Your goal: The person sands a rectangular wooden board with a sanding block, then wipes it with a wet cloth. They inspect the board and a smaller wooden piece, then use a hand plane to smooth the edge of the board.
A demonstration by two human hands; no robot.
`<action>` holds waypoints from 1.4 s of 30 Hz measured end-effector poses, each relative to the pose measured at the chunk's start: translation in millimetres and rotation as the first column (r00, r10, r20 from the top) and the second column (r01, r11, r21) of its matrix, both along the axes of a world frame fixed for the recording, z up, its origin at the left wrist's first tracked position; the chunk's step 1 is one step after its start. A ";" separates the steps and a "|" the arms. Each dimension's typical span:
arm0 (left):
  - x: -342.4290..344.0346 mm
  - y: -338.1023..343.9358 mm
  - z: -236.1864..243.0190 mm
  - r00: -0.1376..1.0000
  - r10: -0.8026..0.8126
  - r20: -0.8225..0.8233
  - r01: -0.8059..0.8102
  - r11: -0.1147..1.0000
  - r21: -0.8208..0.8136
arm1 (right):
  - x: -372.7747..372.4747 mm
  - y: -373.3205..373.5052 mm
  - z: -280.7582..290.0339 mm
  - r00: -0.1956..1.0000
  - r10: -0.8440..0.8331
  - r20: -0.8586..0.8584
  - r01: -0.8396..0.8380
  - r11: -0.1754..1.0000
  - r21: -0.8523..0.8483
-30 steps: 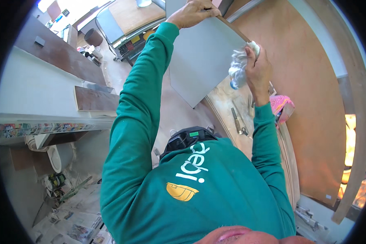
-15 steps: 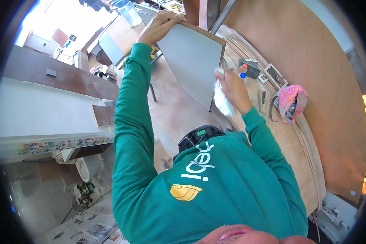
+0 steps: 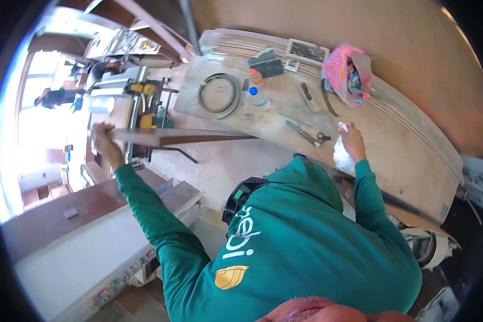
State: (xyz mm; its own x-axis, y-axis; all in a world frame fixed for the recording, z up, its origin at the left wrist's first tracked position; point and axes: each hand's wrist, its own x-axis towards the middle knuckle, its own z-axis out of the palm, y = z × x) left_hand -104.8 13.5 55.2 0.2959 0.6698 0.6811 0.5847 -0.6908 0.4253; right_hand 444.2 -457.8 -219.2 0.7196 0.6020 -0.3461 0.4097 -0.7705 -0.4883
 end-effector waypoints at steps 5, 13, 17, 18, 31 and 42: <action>-1.0 4.0 0.2 0.996 0.074 -0.041 -0.071 0.996 0.051 | 54.7 -66.2 -30.4 0.976 -0.216 0.041 0.219 0.969 -0.113; -26.1 8.6 1.1 0.932 0.174 0.318 -0.098 0.965 -0.242 | 128.7 -79.8 -48.0 0.994 -0.105 0.043 0.109 0.986 -0.129; -46.0 15.9 2.2 0.966 0.155 0.206 -0.114 0.974 -0.196 | 134.1 -26.0 1.2 0.992 0.130 -0.006 -0.130 0.992 0.005; -44.3 14.5 1.5 0.960 0.167 0.225 -0.118 0.969 -0.215 | 127.1 -3.0 23.2 0.979 0.201 -0.021 -0.200 0.979 0.045; -24.4 16.4 1.1 0.958 0.173 0.228 -0.122 0.967 -0.223 | 108.8 224.9 -11.6 0.844 0.405 0.352 -0.505 0.821 0.265; -19.9 -27.4 18.0 0.966 0.218 0.143 -0.171 0.944 -0.284 | 92.5 191.8 -172.0 -0.013 0.939 0.343 -0.926 0.118 -0.357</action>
